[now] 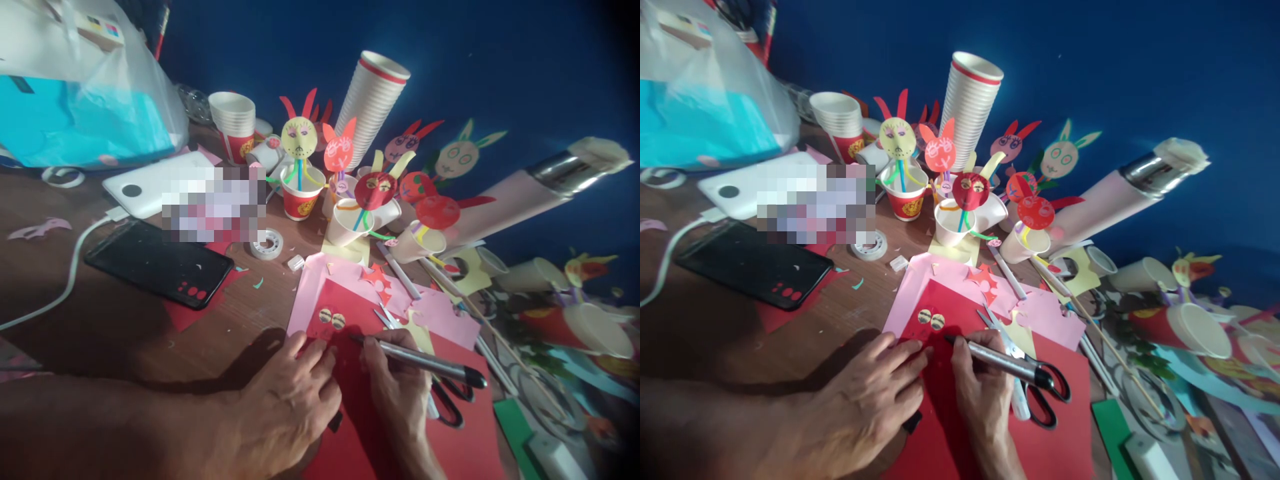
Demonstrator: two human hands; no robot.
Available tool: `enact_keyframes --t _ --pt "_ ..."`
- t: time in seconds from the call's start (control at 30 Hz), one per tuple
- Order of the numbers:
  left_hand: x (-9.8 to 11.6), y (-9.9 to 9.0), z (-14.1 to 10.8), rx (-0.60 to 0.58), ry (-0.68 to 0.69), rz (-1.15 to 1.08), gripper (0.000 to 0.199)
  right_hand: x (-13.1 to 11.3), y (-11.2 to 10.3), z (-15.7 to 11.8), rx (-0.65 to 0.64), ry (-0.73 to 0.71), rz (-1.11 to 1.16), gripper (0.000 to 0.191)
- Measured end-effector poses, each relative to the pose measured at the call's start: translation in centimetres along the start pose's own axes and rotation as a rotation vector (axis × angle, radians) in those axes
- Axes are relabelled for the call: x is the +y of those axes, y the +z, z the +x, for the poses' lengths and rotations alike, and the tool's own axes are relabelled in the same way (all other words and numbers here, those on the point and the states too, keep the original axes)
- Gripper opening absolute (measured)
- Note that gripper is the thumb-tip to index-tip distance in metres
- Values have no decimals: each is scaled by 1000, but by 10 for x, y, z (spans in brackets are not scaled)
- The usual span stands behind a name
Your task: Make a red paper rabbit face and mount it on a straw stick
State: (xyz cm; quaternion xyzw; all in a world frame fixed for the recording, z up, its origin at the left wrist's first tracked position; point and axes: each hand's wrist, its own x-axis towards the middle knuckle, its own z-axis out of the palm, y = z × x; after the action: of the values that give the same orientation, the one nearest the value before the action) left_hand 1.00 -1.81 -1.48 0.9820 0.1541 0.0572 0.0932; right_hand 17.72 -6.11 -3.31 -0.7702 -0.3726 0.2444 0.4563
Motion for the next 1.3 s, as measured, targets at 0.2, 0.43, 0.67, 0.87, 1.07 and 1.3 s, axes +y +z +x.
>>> enact_keyframes --t 0.2,0.43,0.67,0.87,1.07,1.3 --pt "1 2 -1 -1 1 6 24 3 1 -2 -12 -34 -81 18" --pt "1 1 0 11 4 15 25 -2 0 1 -34 -116 -170 16" --pt "1 2 0 6 -4 8 25 -2 1 2 -27 -126 -193 15" --pt "1 1 0 11 0 21 23 -3 1 2 -11 -117 -164 16" --pt "2 2 0 19 -7 17 23 -1 0 2 -29 -143 -196 17" --pt "1 1 0 3 -7 4 23 -3 1 2 -24 -143 -203 18"
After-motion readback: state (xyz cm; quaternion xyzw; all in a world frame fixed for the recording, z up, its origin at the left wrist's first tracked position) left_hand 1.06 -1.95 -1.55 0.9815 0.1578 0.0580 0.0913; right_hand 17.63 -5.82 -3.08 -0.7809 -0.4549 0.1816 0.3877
